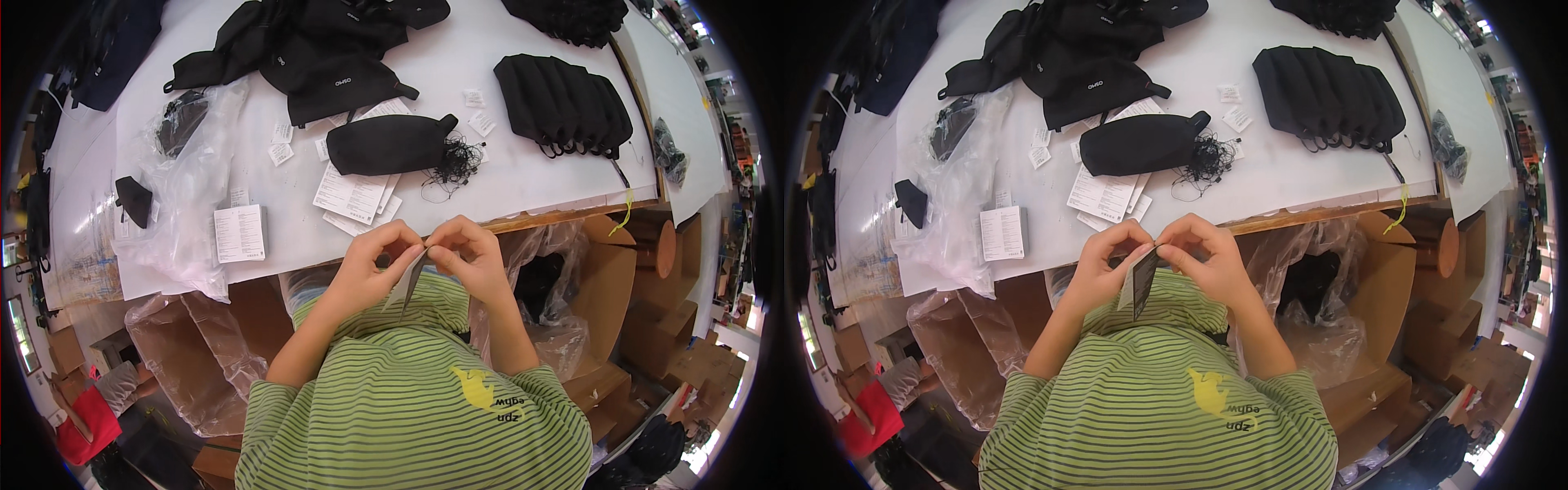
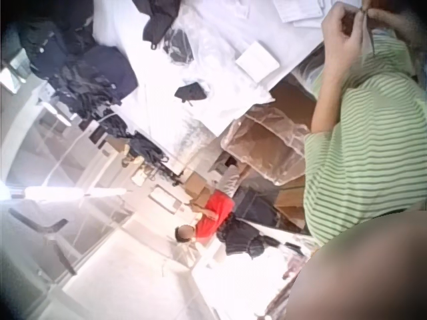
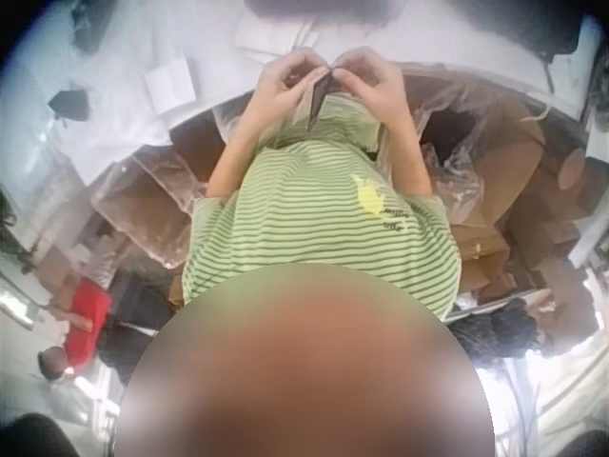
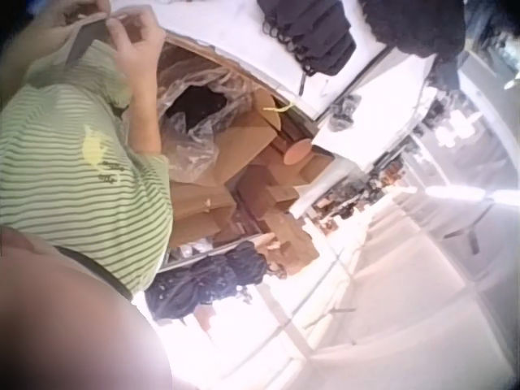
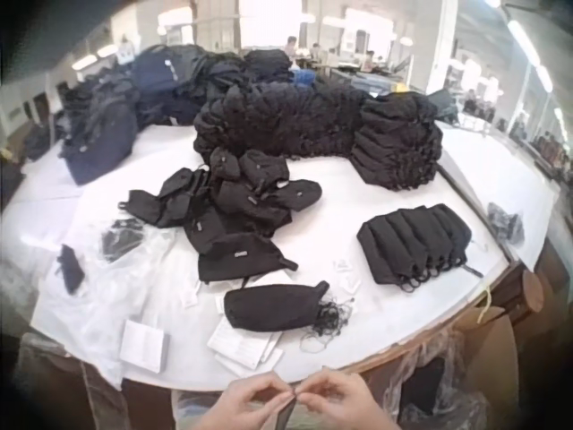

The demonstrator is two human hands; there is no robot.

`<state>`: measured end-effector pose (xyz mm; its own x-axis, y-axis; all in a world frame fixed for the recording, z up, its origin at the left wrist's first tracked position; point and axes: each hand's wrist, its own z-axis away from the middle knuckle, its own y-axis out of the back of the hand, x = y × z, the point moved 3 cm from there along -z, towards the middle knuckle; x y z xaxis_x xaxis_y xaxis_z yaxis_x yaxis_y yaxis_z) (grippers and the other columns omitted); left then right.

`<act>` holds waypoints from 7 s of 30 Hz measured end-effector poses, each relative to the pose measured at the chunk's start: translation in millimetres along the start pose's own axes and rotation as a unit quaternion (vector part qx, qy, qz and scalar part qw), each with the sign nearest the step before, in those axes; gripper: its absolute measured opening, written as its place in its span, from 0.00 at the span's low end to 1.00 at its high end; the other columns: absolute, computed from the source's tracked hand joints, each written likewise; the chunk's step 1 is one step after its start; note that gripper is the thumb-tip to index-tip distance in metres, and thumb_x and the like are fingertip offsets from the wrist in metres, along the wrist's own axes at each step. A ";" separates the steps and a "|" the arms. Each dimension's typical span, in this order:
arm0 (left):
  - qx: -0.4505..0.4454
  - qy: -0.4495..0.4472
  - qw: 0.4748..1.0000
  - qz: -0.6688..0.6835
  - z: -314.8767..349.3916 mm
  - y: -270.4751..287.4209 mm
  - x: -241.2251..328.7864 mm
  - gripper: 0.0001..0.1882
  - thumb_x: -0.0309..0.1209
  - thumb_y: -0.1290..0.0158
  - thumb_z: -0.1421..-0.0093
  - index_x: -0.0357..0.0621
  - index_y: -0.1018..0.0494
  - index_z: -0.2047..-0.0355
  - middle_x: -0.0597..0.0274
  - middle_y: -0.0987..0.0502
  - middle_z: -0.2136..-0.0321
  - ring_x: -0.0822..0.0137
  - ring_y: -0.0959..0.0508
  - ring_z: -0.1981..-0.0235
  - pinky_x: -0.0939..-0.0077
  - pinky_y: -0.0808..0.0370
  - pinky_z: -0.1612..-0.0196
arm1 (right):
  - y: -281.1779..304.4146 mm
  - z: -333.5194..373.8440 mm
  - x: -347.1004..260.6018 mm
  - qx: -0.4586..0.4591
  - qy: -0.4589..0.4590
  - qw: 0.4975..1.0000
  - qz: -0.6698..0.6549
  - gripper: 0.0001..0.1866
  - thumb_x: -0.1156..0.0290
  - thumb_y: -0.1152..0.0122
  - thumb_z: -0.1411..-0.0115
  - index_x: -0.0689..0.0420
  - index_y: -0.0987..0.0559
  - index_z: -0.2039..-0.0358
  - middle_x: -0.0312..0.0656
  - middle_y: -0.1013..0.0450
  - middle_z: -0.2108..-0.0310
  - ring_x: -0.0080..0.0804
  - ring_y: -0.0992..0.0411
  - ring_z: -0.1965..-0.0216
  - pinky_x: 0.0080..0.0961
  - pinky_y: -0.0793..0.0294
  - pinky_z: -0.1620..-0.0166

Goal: Put plastic tags on black pouches and stack them.

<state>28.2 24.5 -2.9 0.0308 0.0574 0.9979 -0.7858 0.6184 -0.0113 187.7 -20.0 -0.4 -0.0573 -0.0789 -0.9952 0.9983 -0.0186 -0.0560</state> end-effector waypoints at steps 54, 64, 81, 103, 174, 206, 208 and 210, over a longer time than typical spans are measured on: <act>0.293 -0.035 0.889 -0.349 34.9 33.0 34.3 0.07 0.22 0.37 0.57 0.40 0.26 0.79 0.68 0.36 0.86 0.75 0.39 0.81 0.80 0.46 0.79 | -41.5 -26.3 -27.4 -0.072 0.051 0.982 0.168 0.04 0.75 0.40 0.45 0.59 0.23 0.68 0.37 0.29 0.81 0.20 0.35 0.84 0.17 0.37 0.78; 0.300 -0.057 0.942 -0.137 42.9 40.1 33.4 0.04 0.21 0.42 0.49 0.39 0.24 0.71 0.66 0.29 0.74 0.77 0.35 0.78 0.85 0.37 0.73 | -55.3 -16.5 -22.6 -0.066 0.064 0.977 0.192 0.07 0.77 0.39 0.46 0.58 0.24 0.66 0.34 0.30 0.80 0.20 0.34 0.81 0.18 0.34 0.76; 0.150 0.063 0.982 0.091 42.2 15.5 38.2 0.04 0.24 0.42 0.45 0.38 0.24 0.70 0.80 0.48 0.86 0.86 0.50 0.83 0.86 0.55 0.79 | -36.1 -3.1 -18.5 -0.038 -0.012 0.975 -0.217 0.08 0.74 0.46 0.38 0.61 0.32 0.61 0.36 0.31 0.76 0.19 0.32 0.76 0.12 0.40 0.75; 0.155 0.106 0.978 0.095 38.7 13.3 29.8 0.04 0.24 0.43 0.45 0.38 0.25 0.71 0.82 0.50 0.89 0.87 0.52 0.85 0.86 0.55 0.79 | -50.6 3.2 -21.3 0.062 0.221 0.968 0.106 0.06 0.81 0.41 0.43 0.60 0.27 0.65 0.34 0.26 0.75 0.14 0.34 0.81 0.10 0.38 0.77; 0.141 -0.253 0.835 -0.467 25.9 88.6 -12.3 0.12 0.23 0.39 0.57 0.38 0.27 0.70 0.58 0.25 0.70 0.58 0.25 0.71 0.68 0.28 0.68 | 0.4 -37.5 15.4 -0.033 0.178 0.889 0.421 0.14 0.78 0.40 0.51 0.55 0.23 0.61 0.39 0.30 0.50 0.41 0.36 0.46 0.35 0.39 0.45; -0.250 0.162 0.943 -0.150 60.7 48.8 0.0 0.15 0.38 0.47 0.42 0.40 0.32 0.63 0.53 0.28 0.77 0.57 0.29 0.77 0.69 0.35 0.72 | 6.9 -49.9 30.2 0.329 -0.088 0.855 -0.390 0.11 0.64 0.47 0.36 0.53 0.28 0.74 0.26 0.40 0.84 0.14 0.51 0.83 0.15 0.51 0.79; -0.257 0.161 0.941 -0.151 58.2 46.7 0.7 0.15 0.38 0.47 0.42 0.40 0.32 0.63 0.53 0.28 0.77 0.56 0.29 0.77 0.68 0.35 0.72 | 4.5 -47.4 45.0 0.283 -0.089 0.871 -0.391 0.12 0.63 0.48 0.35 0.53 0.29 0.75 0.27 0.41 0.85 0.15 0.52 0.85 0.15 0.53 0.81; -0.264 0.159 0.938 -0.160 58.2 45.4 0.8 0.15 0.38 0.47 0.42 0.39 0.32 0.63 0.52 0.28 0.77 0.55 0.29 0.77 0.67 0.35 0.72 | 4.1 -45.7 51.5 0.267 -0.083 0.883 -0.377 0.12 0.62 0.47 0.36 0.55 0.28 0.73 0.27 0.40 0.84 0.15 0.50 0.86 0.15 0.53 0.82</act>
<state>-43.4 7.0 1.1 0.4610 -0.0177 0.8872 -0.2928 0.9408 0.1709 189.4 21.5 -55.6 -0.7485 0.0135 -0.6630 0.5283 -0.5921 -0.6085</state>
